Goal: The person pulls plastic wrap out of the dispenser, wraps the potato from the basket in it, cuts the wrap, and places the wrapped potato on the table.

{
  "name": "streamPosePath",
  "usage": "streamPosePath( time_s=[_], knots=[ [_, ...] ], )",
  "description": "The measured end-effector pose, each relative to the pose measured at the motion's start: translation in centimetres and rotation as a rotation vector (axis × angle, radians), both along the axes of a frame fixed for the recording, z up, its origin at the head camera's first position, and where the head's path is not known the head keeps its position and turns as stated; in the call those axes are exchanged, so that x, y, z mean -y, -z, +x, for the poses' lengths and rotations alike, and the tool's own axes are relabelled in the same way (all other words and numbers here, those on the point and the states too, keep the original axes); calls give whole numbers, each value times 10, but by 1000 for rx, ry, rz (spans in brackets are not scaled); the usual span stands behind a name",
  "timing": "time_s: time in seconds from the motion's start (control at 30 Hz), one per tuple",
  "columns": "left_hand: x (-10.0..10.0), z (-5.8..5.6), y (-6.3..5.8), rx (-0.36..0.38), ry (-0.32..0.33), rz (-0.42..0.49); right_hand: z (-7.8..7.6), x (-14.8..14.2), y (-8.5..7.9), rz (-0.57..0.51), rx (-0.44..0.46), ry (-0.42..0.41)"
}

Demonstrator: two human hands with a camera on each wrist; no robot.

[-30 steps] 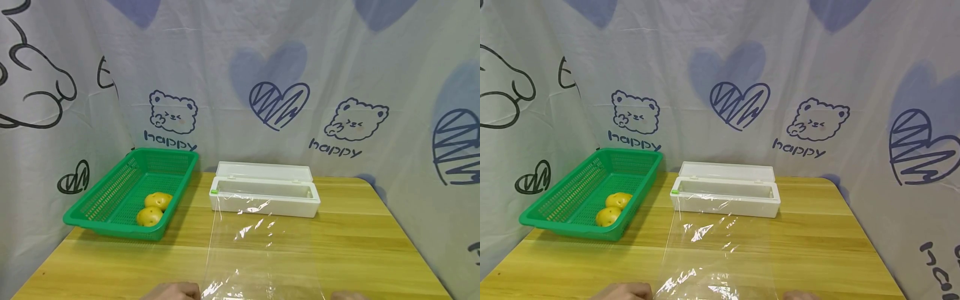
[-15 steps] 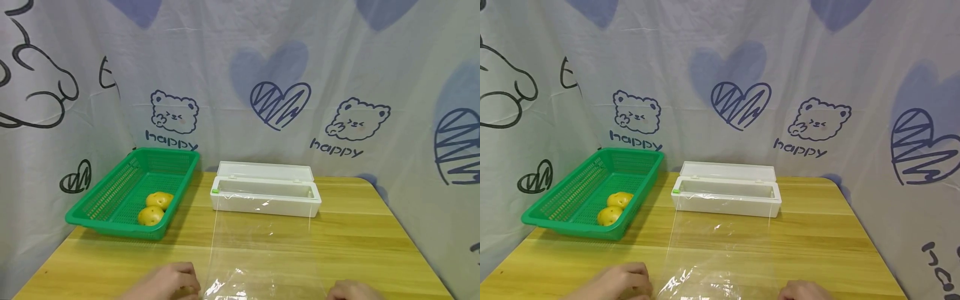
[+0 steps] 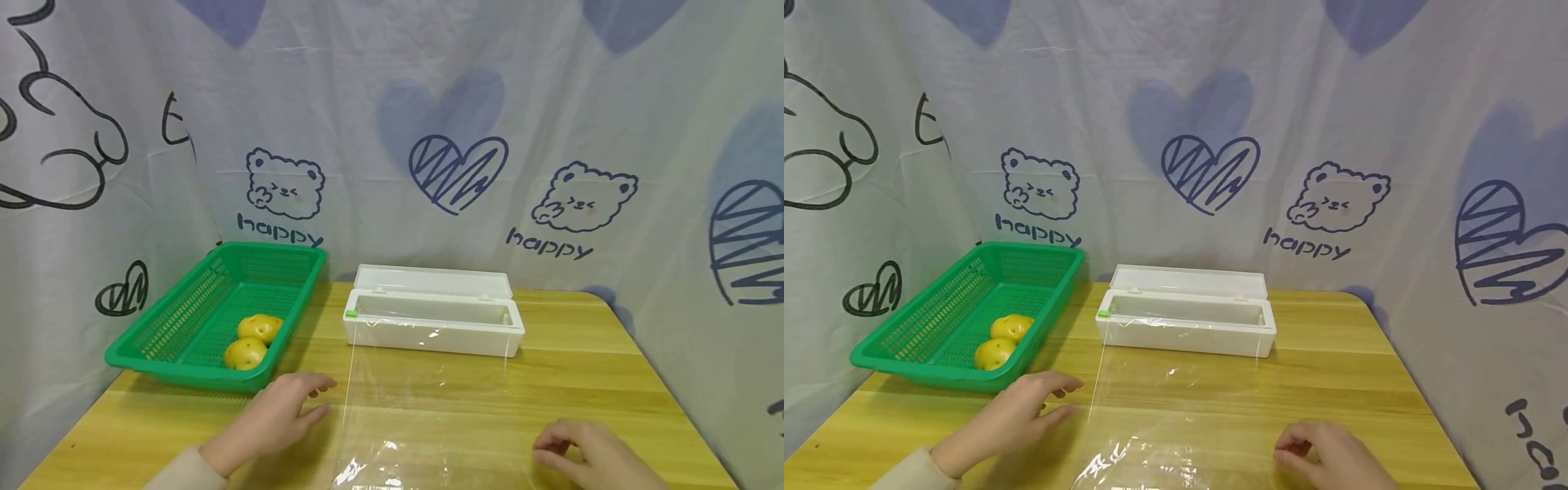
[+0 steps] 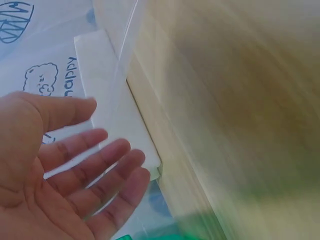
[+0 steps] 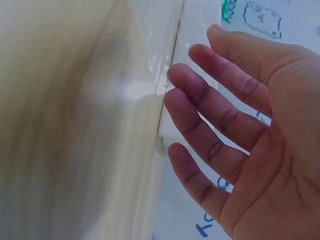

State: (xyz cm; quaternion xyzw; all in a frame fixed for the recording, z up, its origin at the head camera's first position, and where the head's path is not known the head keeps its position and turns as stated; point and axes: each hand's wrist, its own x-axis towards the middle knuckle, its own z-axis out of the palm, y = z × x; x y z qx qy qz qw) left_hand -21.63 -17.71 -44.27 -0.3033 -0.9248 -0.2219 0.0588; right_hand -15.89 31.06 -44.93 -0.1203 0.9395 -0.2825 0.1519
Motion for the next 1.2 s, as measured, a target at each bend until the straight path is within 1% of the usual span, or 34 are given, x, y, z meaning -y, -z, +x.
streamPosePath(
  time_s=[0.03,0.13,0.2,0.3,0.37,0.43,0.57,0.7,0.8,0.87,0.93,1.03,1.1,1.2],
  knots=[
    [-3,-3,0,11,-12,8,-4,0,-1,18,-6,31],
    [-9,-10,-1,47,-40,27,-14,-1,-4,41,-61,61],
    [-13,-14,-1,75,-54,38,-19,-3,-5,38,-139,44],
    [-17,-18,-4,125,-86,52,-25,-5,-6,30,-270,1],
    [-18,-19,-9,146,-106,60,-29,-5,-7,19,-305,0],
    [-18,-19,-17,151,-114,62,-32,-5,-8,10,-312,3],
    [-13,-18,-38,110,-94,66,-34,-4,-10,12,-290,35],
    [-2,-20,-64,76,-99,71,-32,-5,-10,9,-277,53],
    [11,-27,-84,54,-129,45,-31,-6,-10,9,-291,55],
    [22,-33,-97,50,-145,13,-30,-7,-9,8,-309,53],
    [36,-43,-110,59,-160,-31,-29,-8,-9,6,-326,49],
    [55,-62,-123,90,-169,-113,-27,-8,-7,-1,-342,50],
    [65,-78,-127,117,-168,-163,-26,-9,-7,-6,-349,50],
    [76,-98,-127,169,-159,-223,-24,-9,-6,-11,-343,59]
  ],
)
